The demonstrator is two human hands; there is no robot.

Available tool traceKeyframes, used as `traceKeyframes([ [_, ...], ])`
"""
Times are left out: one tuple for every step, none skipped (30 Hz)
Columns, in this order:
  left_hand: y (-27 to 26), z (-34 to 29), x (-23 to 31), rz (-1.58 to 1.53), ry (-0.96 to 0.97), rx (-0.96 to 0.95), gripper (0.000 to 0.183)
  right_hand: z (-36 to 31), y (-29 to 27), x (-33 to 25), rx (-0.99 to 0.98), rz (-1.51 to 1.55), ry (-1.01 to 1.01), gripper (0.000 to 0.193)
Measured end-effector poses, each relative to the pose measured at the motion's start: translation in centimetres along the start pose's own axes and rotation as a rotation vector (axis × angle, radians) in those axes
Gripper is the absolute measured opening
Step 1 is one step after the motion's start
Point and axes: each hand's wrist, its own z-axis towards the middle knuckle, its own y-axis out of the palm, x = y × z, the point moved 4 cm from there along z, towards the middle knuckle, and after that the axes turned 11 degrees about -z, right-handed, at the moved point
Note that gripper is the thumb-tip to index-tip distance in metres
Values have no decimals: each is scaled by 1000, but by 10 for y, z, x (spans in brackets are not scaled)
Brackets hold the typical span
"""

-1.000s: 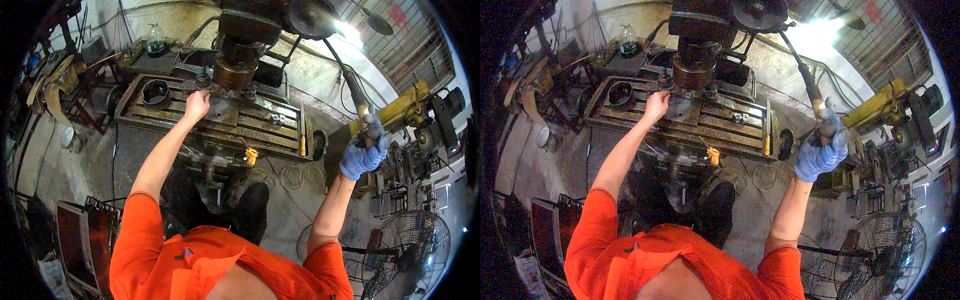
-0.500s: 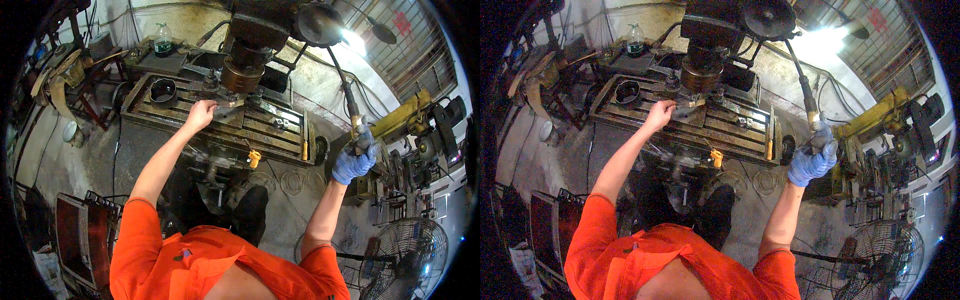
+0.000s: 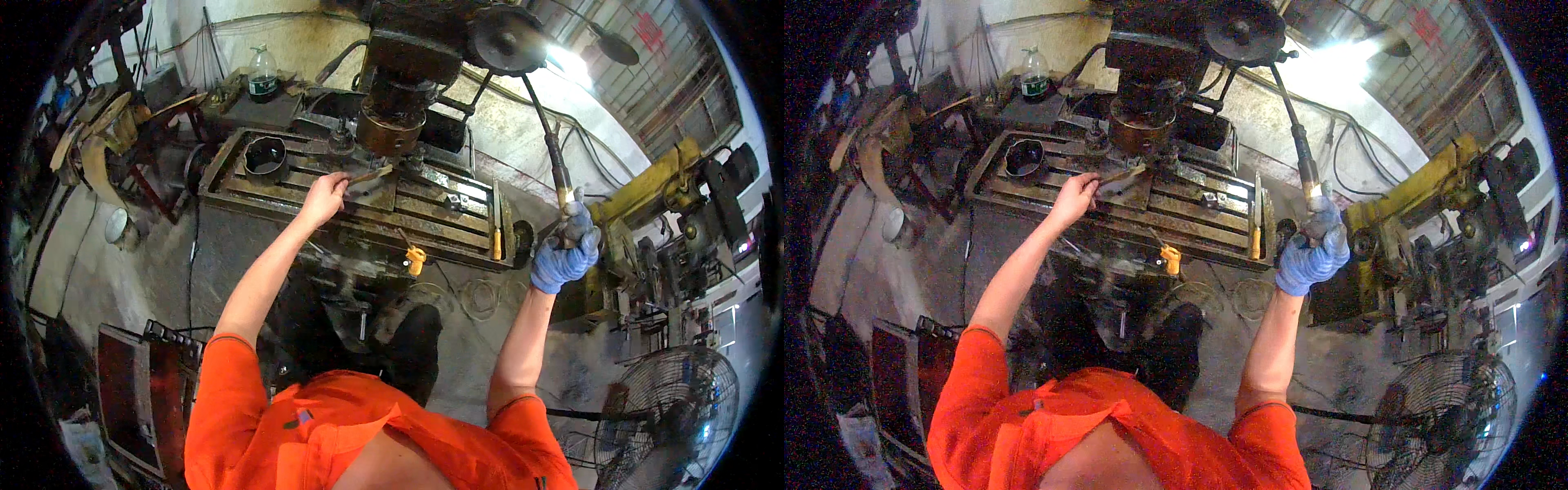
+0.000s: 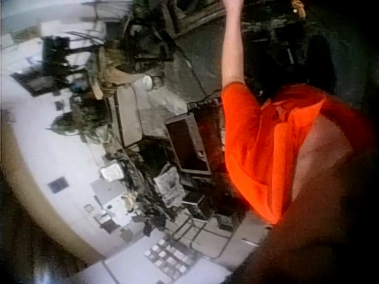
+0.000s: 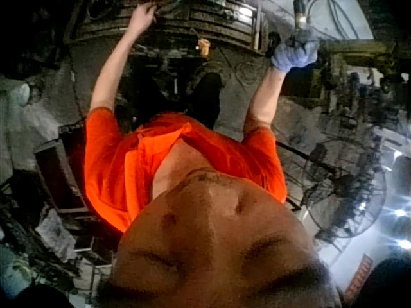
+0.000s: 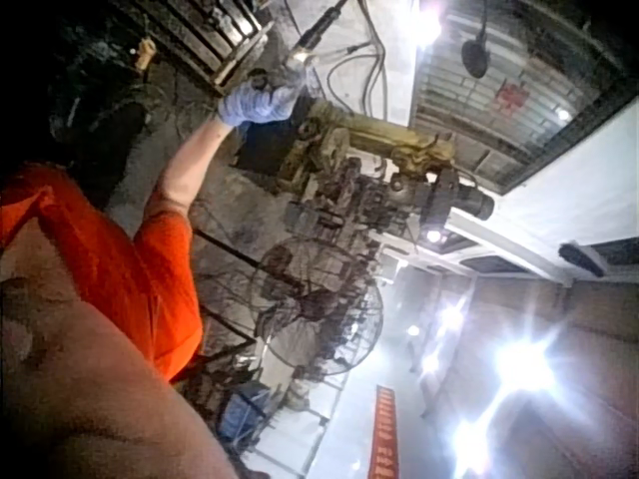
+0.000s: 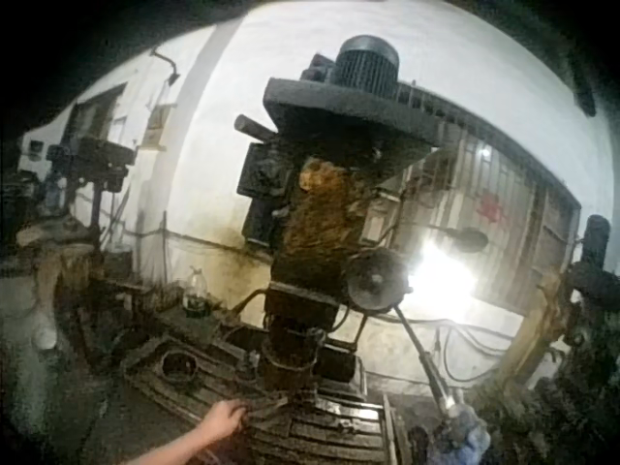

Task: The person uses a scraper and an air hose to clean a metal part on a milling machine table, frequently reaching into a nearby bin to pick up and place small metal components.

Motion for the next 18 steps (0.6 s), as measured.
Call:
traceKeyframes([
  [1,-1,0,-3,-6,5,28,1,2,-2,12,8,-12,45],
  [0,0,0,-1,-14,10,28,1,5,-6,26,24,3,44],
  [-2,2,-6,-16,-2,12,29,2,9,-10,38,42,14,43],
  [-3,4,-8,4,11,23,29,4,14,-17,50,66,48,39],
  [-3,4,-7,30,22,22,30,3,14,-20,74,85,86,37],
  [-3,5,-6,56,33,20,30,4,12,-20,67,30,69,37],
  [-2,5,-5,46,23,19,31,6,9,-19,60,-27,52,37],
  [2,5,0,43,15,9,31,7,2,-18,65,-85,39,38],
  [2,3,2,50,4,3,31,7,5,-20,77,-59,34,37],
  [2,2,4,44,0,-4,32,8,8,-22,86,-33,27,37],
  [-1,1,5,47,10,3,31,10,11,-27,58,-24,57,36],
  [1,2,8,44,25,3,31,11,10,-29,33,-21,81,36],
  [1,3,10,34,-8,7,30,15,9,-30,-38,-2,-43,37],
  [4,1,7,-27,-44,4,29,13,3,-23,74,-100,63,36],
  [4,3,6,-17,-44,0,30,15,4,-23,48,-65,47,35],
  [2,5,7,-6,-45,-3,30,18,5,-25,19,-48,17,34],
  [3,5,7,-1,-59,2,30,23,5,-27,-17,-34,-16,33],
  [4,4,9,5,-73,8,31,28,6,-30,-57,-39,-62,33],
])
